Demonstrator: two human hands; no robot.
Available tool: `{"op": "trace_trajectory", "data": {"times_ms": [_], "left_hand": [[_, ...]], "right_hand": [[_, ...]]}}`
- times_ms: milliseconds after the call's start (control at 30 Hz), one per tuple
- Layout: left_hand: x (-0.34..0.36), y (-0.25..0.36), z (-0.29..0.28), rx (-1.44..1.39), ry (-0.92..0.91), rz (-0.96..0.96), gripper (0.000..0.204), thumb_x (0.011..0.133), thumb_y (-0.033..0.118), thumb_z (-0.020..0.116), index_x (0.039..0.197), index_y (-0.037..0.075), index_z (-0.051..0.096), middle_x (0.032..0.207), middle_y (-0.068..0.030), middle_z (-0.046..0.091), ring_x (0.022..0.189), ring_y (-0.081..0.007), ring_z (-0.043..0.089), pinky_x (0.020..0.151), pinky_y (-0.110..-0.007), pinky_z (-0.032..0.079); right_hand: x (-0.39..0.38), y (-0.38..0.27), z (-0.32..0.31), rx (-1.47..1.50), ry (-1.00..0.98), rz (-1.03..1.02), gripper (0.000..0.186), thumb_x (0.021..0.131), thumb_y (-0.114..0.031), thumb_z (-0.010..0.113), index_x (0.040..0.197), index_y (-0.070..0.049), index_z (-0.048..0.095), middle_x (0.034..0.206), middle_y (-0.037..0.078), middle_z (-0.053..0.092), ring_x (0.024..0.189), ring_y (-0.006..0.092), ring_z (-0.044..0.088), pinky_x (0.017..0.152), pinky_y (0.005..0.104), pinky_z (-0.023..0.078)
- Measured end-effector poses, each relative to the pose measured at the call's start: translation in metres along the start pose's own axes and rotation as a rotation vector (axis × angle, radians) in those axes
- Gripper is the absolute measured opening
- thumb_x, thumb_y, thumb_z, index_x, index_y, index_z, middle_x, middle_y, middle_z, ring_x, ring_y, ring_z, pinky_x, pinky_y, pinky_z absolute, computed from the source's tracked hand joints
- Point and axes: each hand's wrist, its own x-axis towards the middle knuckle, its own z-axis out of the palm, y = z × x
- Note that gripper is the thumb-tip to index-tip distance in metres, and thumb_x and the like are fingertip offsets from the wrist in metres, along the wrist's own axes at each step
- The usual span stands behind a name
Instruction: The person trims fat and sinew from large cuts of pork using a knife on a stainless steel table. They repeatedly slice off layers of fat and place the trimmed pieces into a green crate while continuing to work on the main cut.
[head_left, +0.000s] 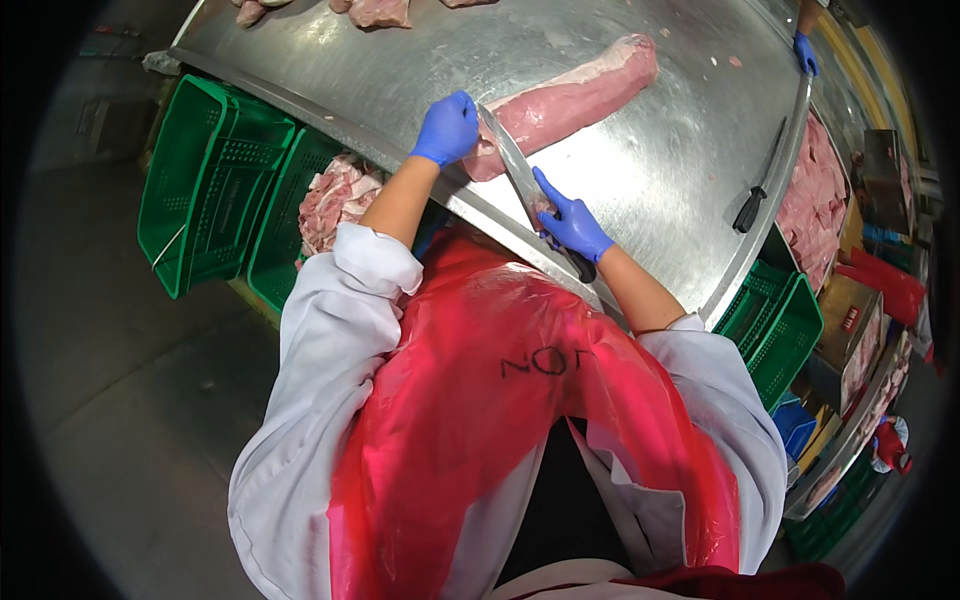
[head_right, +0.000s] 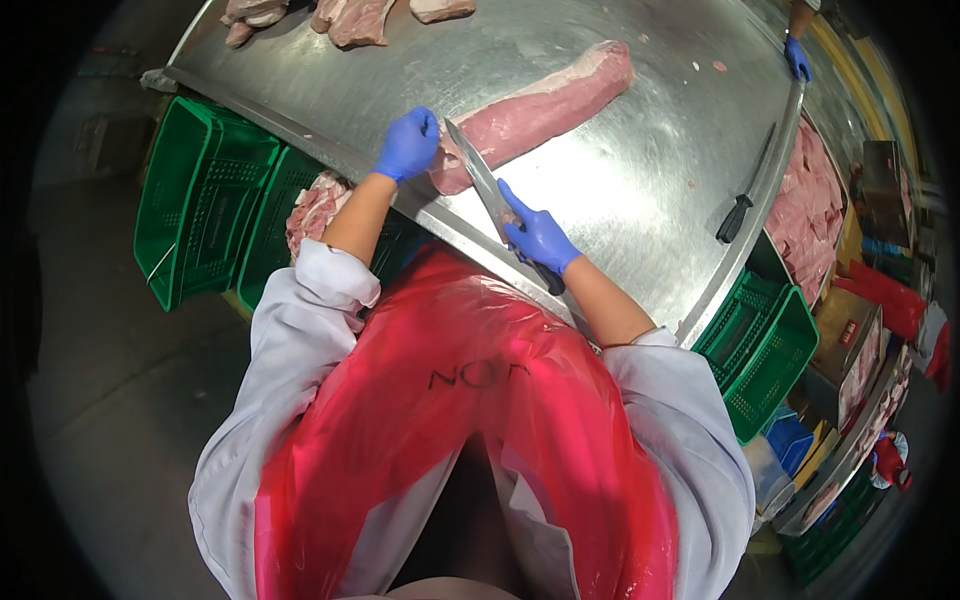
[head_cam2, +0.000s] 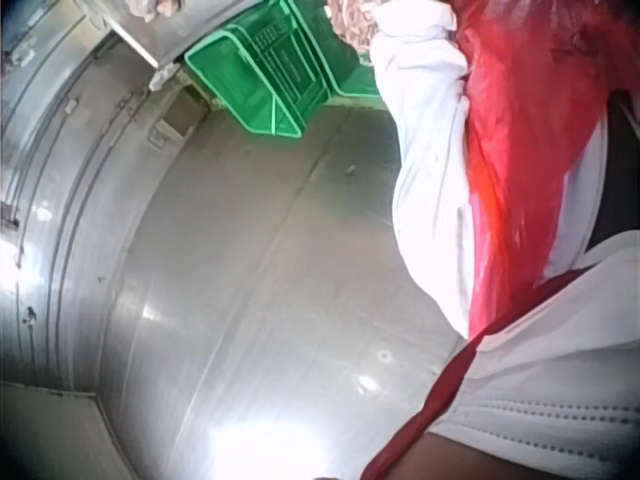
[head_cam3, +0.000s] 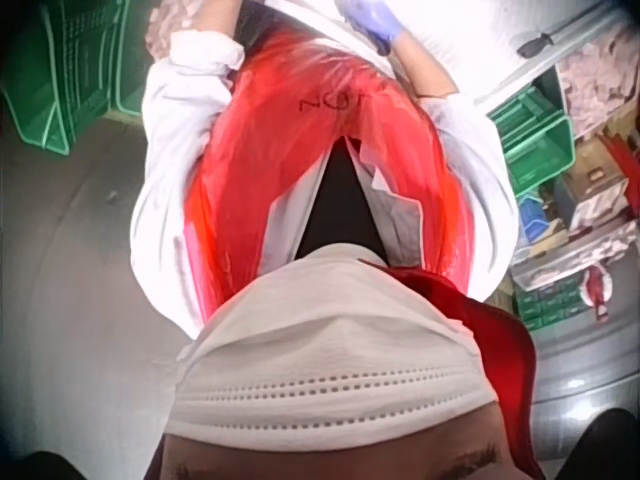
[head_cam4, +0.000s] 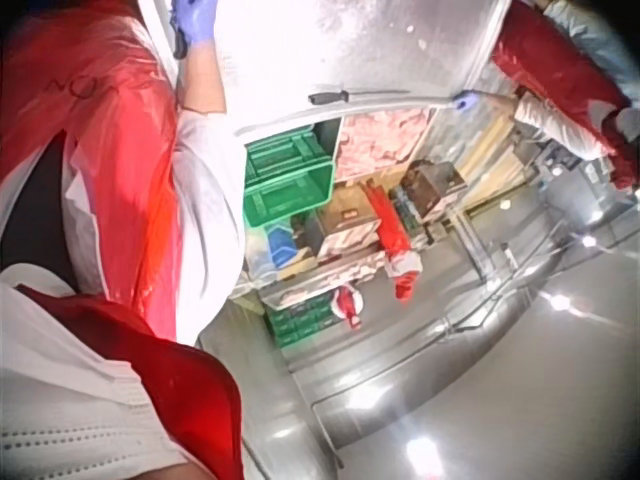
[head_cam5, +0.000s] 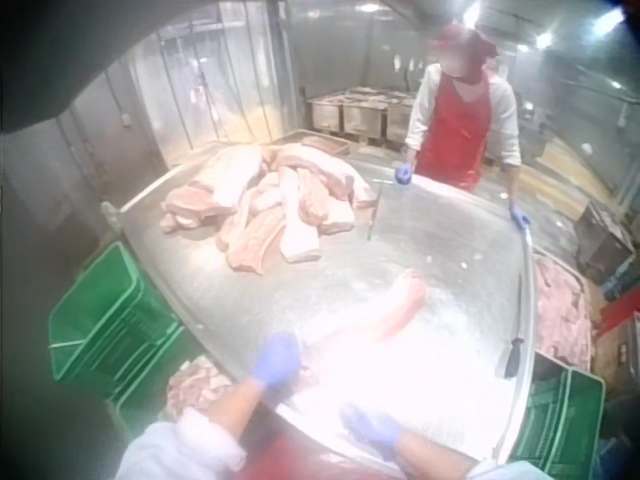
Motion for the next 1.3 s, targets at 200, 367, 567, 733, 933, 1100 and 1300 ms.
{"op": "trace_trajectory", "data": {"times_ms": [200, 367, 567, 733, 933, 1100, 1300], "left_hand": [[0.012, 0.006, -0.032, -0.020, 0.050, 0.048, 0.017, 0.092, 0.018, 0.063, 0.092, 0.002, 0.066, 0.080, -0.0235, 0.068, 0.072, -0.0377, 0.069, 0.069, -0.045, 0.054], [0.004, -0.028, -0.059, 0.005, 0.134, -0.004, 0.018, 0.090, 0.018, 0.065, 0.089, 0.000, 0.065, 0.078, -0.0229, 0.068, 0.071, -0.0382, 0.068, 0.068, -0.045, 0.054], [-0.039, 0.007, -0.005, 0.152, 0.070, 0.162, 0.025, 0.086, 0.025, 0.071, 0.085, 0.000, 0.064, 0.079, -0.0233, 0.068, 0.074, -0.0428, 0.068, 0.069, -0.048, 0.054], [-0.054, -0.015, 0.057, 0.192, 0.130, 0.078, 0.027, 0.081, 0.025, 0.074, 0.086, 0.000, 0.064, 0.081, -0.0253, 0.068, 0.074, -0.0442, 0.067, 0.069, -0.049, 0.054], [-0.051, -0.018, 0.013, 0.008, 0.058, -0.103, 0.031, 0.082, 0.020, 0.068, 0.104, -0.002, 0.070, 0.094, -0.0285, 0.070, 0.089, -0.0413, 0.072, 0.078, -0.045, 0.057], [-0.049, -0.040, 0.009, 0.034, 0.048, -0.152, 0.028, 0.080, 0.022, 0.071, 0.094, -0.002, 0.068, 0.090, -0.0280, 0.070, 0.082, -0.0420, 0.071, 0.072, -0.046, 0.055], [-0.058, -0.036, 0.008, -0.061, 0.081, -0.139, 0.024, 0.082, 0.020, 0.069, 0.089, -0.003, 0.067, 0.077, -0.0209, 0.069, 0.070, -0.0268, 0.067, 0.066, -0.041, 0.053]], "right_hand": [[0.050, -0.040, -0.005, -0.045, 0.038, 0.018, 0.075, 0.100, -0.029, 0.054, 0.165, -0.032, 0.016, 0.090, 0.021, 0.075, 0.084, 0.0369, 0.074, 0.085, 0.0432, 0.057], [-0.031, 0.012, 0.002, -0.195, -0.086, -0.017, 0.072, 0.099, -0.029, 0.054, 0.164, -0.027, 0.022, 0.089, 0.024, 0.072, 0.084, 0.0413, 0.072, 0.087, 0.0458, 0.055], [-0.119, 0.028, -0.056, -0.043, -0.107, 0.099, 0.075, 0.095, -0.015, 0.057, 0.163, -0.027, 0.028, 0.081, 0.016, 0.072, 0.071, 0.0287, 0.072, 0.078, 0.0406, 0.058], [-0.045, 0.014, -0.063, 0.042, 0.278, -0.008, 0.076, 0.095, -0.011, 0.057, 0.164, -0.026, 0.028, 0.080, 0.011, 0.071, 0.068, 0.0162, 0.068, 0.074, 0.0342, 0.057], [0.046, -0.023, -0.004, 0.189, 0.222, -0.095, 0.071, 0.101, -0.025, 0.054, 0.164, -0.030, 0.022, 0.080, 0.015, 0.072, 0.070, 0.0267, 0.073, 0.073, 0.0401, 0.059], [0.043, -0.028, 0.008, -0.179, 0.046, -0.100, 0.067, 0.103, -0.035, 0.050, 0.164, -0.031, 0.021, 0.096, 0.028, 0.072, 0.086, 0.0456, 0.071, 0.084, 0.0491, 0.055], [0.007, -0.019, -0.003, -0.284, -0.078, -0.145, 0.063, 0.106, -0.038, 0.041, 0.164, -0.027, 0.019, 0.103, 0.031, 0.069, 0.091, 0.0489, 0.068, 0.085, 0.0522, 0.054]]}}
